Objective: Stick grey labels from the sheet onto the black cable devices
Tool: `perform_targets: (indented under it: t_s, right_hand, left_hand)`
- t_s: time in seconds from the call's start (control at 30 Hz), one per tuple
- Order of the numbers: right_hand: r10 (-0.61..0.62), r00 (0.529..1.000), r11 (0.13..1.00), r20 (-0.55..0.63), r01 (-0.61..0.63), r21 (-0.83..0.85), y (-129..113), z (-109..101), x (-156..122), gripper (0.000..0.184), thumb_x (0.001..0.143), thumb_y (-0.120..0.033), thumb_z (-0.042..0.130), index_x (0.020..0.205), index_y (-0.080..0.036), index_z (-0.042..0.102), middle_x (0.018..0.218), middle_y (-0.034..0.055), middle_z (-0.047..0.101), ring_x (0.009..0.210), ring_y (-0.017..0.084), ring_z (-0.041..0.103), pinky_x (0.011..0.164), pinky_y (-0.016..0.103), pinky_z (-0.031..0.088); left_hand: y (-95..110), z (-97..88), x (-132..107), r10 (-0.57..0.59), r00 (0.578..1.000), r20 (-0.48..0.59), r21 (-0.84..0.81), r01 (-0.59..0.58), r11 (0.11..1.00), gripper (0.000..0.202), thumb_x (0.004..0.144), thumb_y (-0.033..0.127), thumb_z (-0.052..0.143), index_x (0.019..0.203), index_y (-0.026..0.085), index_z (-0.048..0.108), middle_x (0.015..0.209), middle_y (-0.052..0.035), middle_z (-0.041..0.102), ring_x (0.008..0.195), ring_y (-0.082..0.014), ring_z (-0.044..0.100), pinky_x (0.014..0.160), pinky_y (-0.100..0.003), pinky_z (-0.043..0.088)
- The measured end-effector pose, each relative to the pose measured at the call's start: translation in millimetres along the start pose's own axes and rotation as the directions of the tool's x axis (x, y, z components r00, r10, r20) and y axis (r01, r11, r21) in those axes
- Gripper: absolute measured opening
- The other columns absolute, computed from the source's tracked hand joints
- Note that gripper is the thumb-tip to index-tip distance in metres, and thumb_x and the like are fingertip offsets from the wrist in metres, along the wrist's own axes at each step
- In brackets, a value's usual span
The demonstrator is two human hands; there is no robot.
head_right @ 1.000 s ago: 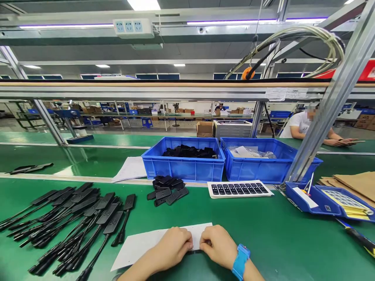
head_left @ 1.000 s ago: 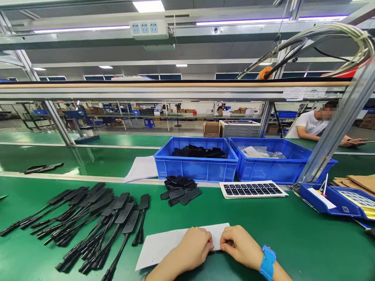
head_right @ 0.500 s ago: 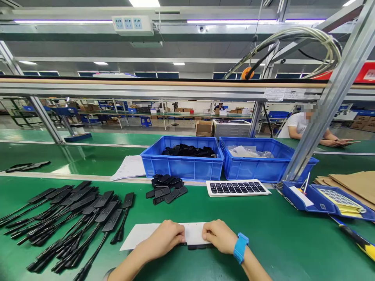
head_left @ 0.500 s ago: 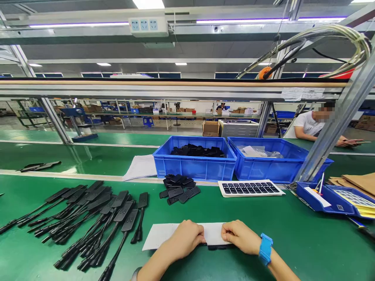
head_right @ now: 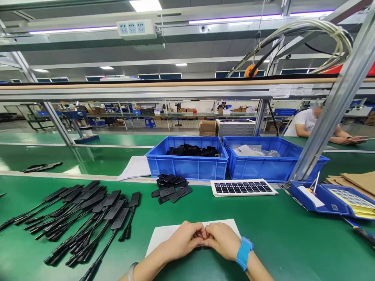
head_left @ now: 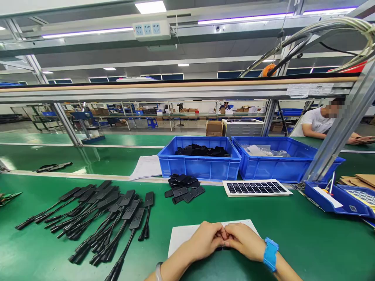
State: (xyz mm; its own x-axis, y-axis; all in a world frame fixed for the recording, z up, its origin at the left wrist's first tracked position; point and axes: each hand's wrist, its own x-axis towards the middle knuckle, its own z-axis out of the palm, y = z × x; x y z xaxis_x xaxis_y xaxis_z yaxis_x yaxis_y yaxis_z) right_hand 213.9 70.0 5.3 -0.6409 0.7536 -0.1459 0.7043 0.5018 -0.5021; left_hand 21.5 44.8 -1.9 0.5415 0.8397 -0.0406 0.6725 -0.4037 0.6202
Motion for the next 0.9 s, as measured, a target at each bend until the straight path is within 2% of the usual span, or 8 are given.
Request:
perform_targets:
  t_s: [0.17, 0.3, 0.4, 0.47, 0.57, 0.67, 0.83, 0.9]
  right_hand:
    - [0.011, 1.000, 1.000, 0.025, -0.010, -0.015, 5.8, -4.9, -0.9, 0.020, 0.078, -0.007, 0.049, 0.068, -0.020, 0.061, 0.070, -0.0008, 0.064, 0.068, 0.015, 0.055, 0.060, 0.022, 0.034]
    - [-0.003, 1.000, 1.000, 0.006, 0.003, -0.013, 7.8, -4.3, -2.2, 0.019, 0.080, -0.009, 0.049, 0.069, -0.020, 0.061, 0.073, 0.0004, 0.063, 0.068, 0.015, 0.055, 0.061, 0.023, 0.035]
    - [-0.006, 0.999, 1.000, -0.046, 0.006, -0.012, 1.0, 3.8, 1.2, 0.012, 0.084, -0.016, 0.051, 0.079, -0.020, 0.062, 0.082, 0.0021, 0.064, 0.076, 0.017, 0.057, 0.067, 0.024, 0.037]
    - [0.004, 0.997, 1.000, -0.074, -0.005, -0.016, -2.7, 8.4, 4.7, 0.011, 0.084, -0.018, 0.052, 0.081, -0.020, 0.062, 0.085, 0.0026, 0.065, 0.080, 0.018, 0.057, 0.069, 0.025, 0.038]
    - [0.022, 0.997, 0.999, -0.071, -0.024, -0.022, -0.8, 7.3, 6.7, 0.014, 0.084, -0.017, 0.052, 0.075, -0.020, 0.061, 0.077, 0.0018, 0.065, 0.074, 0.018, 0.057, 0.065, 0.025, 0.036]
    - [0.017, 0.999, 1.000, -0.037, -0.018, -0.015, 6.6, -0.4, 3.4, 0.016, 0.083, -0.016, 0.053, 0.069, -0.021, 0.059, 0.070, -0.0003, 0.063, 0.067, 0.017, 0.056, 0.059, 0.025, 0.033]
    - [0.000, 0.998, 1.000, -0.069, 0.000, -0.005, 7.2, 0.2, 0.8, 0.014, 0.083, -0.016, 0.050, 0.073, -0.021, 0.057, 0.074, -0.0001, 0.062, 0.071, 0.017, 0.055, 0.062, 0.025, 0.034]
    - [-0.007, 0.995, 1.000, -0.098, 0.007, 0.004, 4.1, 5.0, 3.8, 0.011, 0.084, -0.018, 0.050, 0.078, -0.021, 0.057, 0.080, 0.0008, 0.062, 0.077, 0.017, 0.056, 0.066, 0.024, 0.036]
  left_hand:
    - [-10.3, -11.8, -10.3, -0.007, 1.000, 0.010, 0.121, 0.005, 0.993, 0.006, 0.081, 0.024, 0.064, 0.081, 0.021, 0.068, 0.083, -0.0006, 0.072, 0.078, -0.0174, 0.065, 0.068, -0.023, 0.044]
    - [-12.4, -9.0, -14.8, -0.073, 0.997, -0.001, 0.274, 0.071, 0.959, 0.018, 0.090, 0.021, 0.048, 0.090, 0.016, 0.065, 0.093, -0.0095, 0.069, 0.087, -0.0240, 0.064, 0.076, -0.031, 0.045]
    - [-7.5, -2.5, -9.0, -0.108, 0.994, -0.007, 0.336, 0.105, 0.936, 0.024, 0.092, 0.017, 0.039, 0.099, 0.011, 0.062, 0.096, -0.0157, 0.068, 0.084, -0.0270, 0.065, 0.072, -0.035, 0.046]
    - [-6.9, -5.7, -6.7, -0.107, 0.994, -0.002, 0.333, 0.101, 0.937, 0.024, 0.092, 0.018, 0.040, 0.098, 0.012, 0.062, 0.093, -0.0147, 0.069, 0.079, -0.0268, 0.066, 0.069, -0.034, 0.046]
    - [-13.2, -21.9, -11.8, -0.064, 0.997, 0.033, 0.281, 0.052, 0.958, 0.015, 0.089, 0.026, 0.052, 0.090, 0.019, 0.066, 0.087, -0.0058, 0.071, 0.076, -0.0218, 0.066, 0.066, -0.027, 0.045]
    - [-22.2, -35.1, -20.3, -0.023, 0.998, 0.064, 0.235, 0.007, 0.972, 0.009, 0.084, 0.024, 0.058, 0.082, 0.023, 0.067, 0.083, 0.0000, 0.072, 0.077, -0.0175, 0.065, 0.068, -0.023, 0.044]
    - [-27.8, -27.6, -15.1, -0.065, 0.998, 0.016, 0.234, 0.060, 0.970, 0.022, 0.089, 0.016, 0.044, 0.083, 0.016, 0.065, 0.088, -0.0098, 0.070, 0.080, -0.0221, 0.065, 0.072, -0.029, 0.044]
    - [-29.4, -26.5, -11.6, -0.066, 0.998, 0.016, 0.195, 0.061, 0.979, 0.020, 0.089, 0.017, 0.045, 0.087, 0.016, 0.065, 0.089, -0.0088, 0.071, 0.080, -0.0207, 0.065, 0.071, -0.027, 0.045]
